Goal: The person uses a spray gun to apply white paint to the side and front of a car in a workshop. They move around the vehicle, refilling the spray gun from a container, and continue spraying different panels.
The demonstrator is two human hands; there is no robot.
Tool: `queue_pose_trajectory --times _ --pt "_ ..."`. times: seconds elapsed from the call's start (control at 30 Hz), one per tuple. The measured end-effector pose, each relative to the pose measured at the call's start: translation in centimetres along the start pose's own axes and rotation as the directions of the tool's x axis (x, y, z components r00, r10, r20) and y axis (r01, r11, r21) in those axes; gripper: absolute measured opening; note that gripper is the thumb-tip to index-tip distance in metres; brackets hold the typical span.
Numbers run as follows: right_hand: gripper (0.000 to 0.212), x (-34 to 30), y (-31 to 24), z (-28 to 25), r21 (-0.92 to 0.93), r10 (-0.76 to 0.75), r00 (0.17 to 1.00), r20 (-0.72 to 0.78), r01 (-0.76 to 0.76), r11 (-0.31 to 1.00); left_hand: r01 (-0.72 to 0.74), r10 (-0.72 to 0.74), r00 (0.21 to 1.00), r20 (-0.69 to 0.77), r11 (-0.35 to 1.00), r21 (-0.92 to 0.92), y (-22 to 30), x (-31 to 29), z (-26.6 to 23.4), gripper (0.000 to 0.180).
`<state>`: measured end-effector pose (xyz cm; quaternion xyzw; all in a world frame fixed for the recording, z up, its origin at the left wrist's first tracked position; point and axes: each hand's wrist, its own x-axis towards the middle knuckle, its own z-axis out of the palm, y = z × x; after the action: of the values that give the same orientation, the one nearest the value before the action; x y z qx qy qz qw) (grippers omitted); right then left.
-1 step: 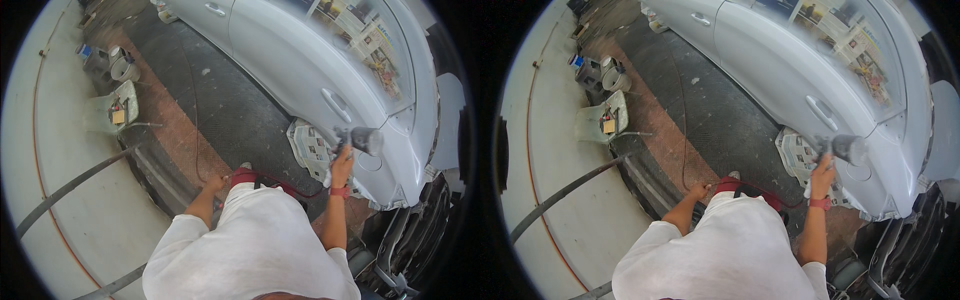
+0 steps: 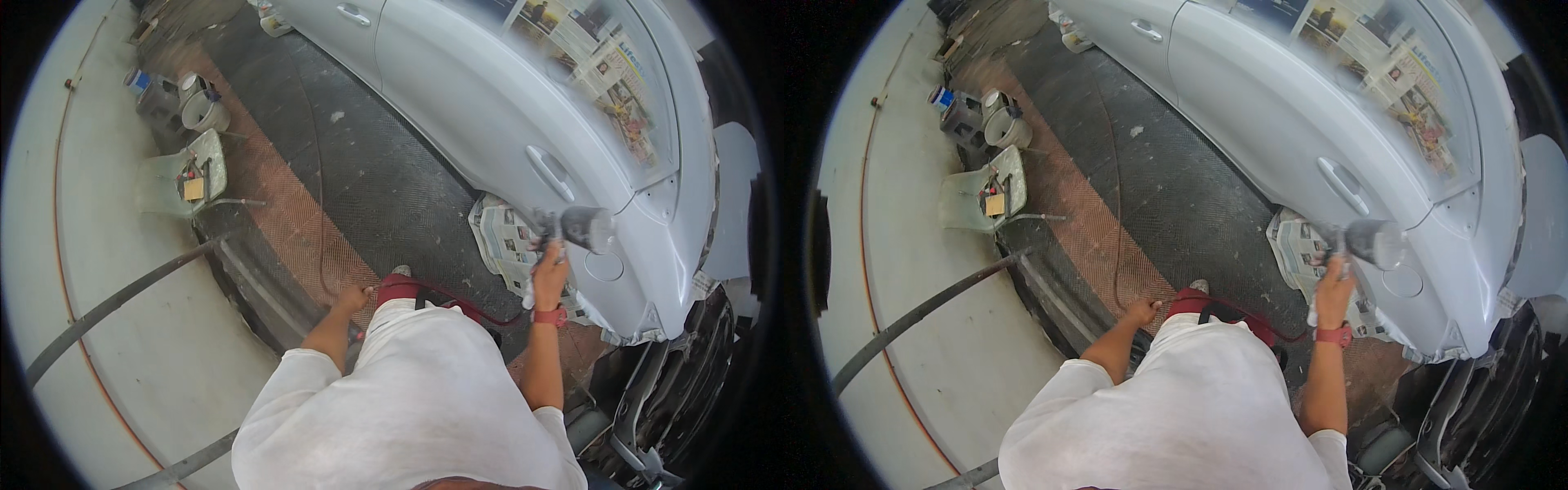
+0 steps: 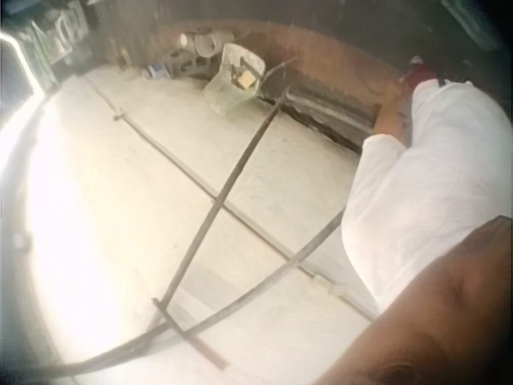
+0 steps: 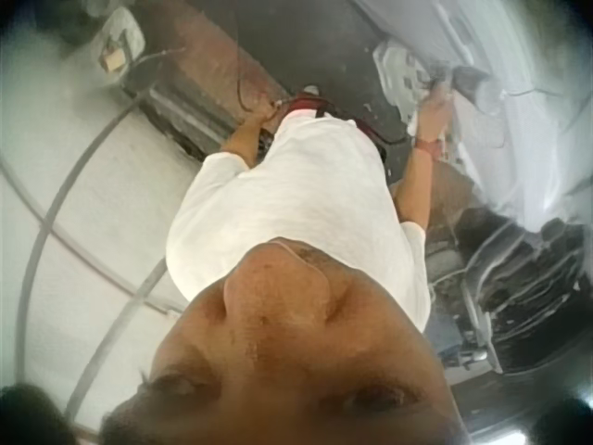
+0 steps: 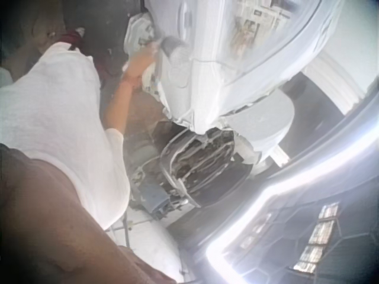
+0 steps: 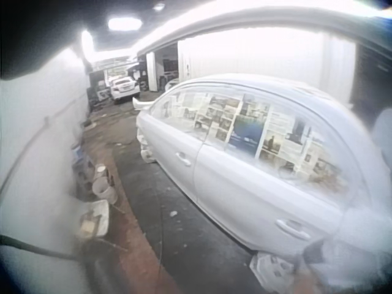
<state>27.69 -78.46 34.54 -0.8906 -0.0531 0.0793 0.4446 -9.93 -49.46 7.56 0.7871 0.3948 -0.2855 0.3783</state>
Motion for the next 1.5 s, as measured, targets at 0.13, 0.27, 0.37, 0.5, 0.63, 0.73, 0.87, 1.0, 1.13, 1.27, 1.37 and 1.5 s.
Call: queue_pose_trajectory --times 0.13,0.27,0.37,0.5,0.63,0.73,0.87,1.0,1.13,1.27,1.37,1.5 --pt "0.063 -4.2 -7.5 3.3 -0.016 -0.174 0.908 0.380 0.194 0.981 -0.141 0.135 0.989 -0.065 0.985 -0.103 1.7 1.0 -1.4 0.052" --pt "0.065 -5.4 -8.5 5.2 -0.008 -0.370 0.794 0.483 0.427 0.904 -0.447 0.331 0.866 -0.374 0.847 -0.286 11.0 0.4 -7.3 0.054" --pt "0.064 -6.5 -8.1 5.4 0.011 -0.424 0.735 0.529 0.494 0.870 -0.741 0.352 0.636 -0.686 0.527 -0.417 21.1 -5.4 -13.3 0.057" --pt "0.056 -7.8 -6.9 4.9 -0.021 -0.345 0.704 0.621 0.455 0.890 -0.951 0.744 0.123 -0.657 0.278 0.136 29.7 -16.3 -21.4 0.069" --pt "0.031 -9.8 -7.4 2.8 -0.117 -0.300 0.618 0.726 0.541 0.833 -0.874 0.921 0.059 -0.386 0.234 0.425 32.8 -19.4 -20.5 0.066" --pt "0.026 -11.0 -5.2 1.9 0.072 -0.537 0.614 0.579 0.617 0.784 -0.859 0.928 0.079 -0.364 0.248 0.447 34.0 -20.8 -18.2 0.061" --pt "0.026 -12.1 -4.9 -1.0 0.096 -0.569 0.596 0.566 0.638 0.764 -0.844 0.862 0.006 -0.507 0.277 0.460 36.7 -23.2 -14.6 0.042" --pt "0.022 -13.8 -3.5 -4.3 0.070 -0.596 0.654 0.466 0.645 0.761 -0.811 0.763 -0.052 -0.644 0.345 0.474 40.3 -26.2 -11.0 0.028" --pt "0.024 -14.8 -0.9 -8.1 0.029 -0.633 0.670 0.387 0.678 0.735 -0.819 0.698 -0.058 -0.713 0.375 0.434 44.0 -29.2 -7.3 0.024" --pt "0.041 -15.2 4.3 -10.0 -0.073 -0.561 0.717 0.414 0.641 0.764 -0.944 0.672 0.152 -0.725 0.317 0.096 44.4 -30.0 -3.2 0.021" --pt "0.053 -16.8 7.2 -11.5 -0.099 -0.489 0.773 0.404 0.568 0.817 -0.840 0.661 0.498 -0.561 0.207 -0.502 43.5 -29.7 -1.2 0.024" --pt "0.058 -18.5 10.5 -13.8 -0.053 -0.421 0.795 0.438 0.490 0.870 -0.699 0.721 0.596 -0.354 0.248 -0.671 44.1 -29.7 1.2 0.034"
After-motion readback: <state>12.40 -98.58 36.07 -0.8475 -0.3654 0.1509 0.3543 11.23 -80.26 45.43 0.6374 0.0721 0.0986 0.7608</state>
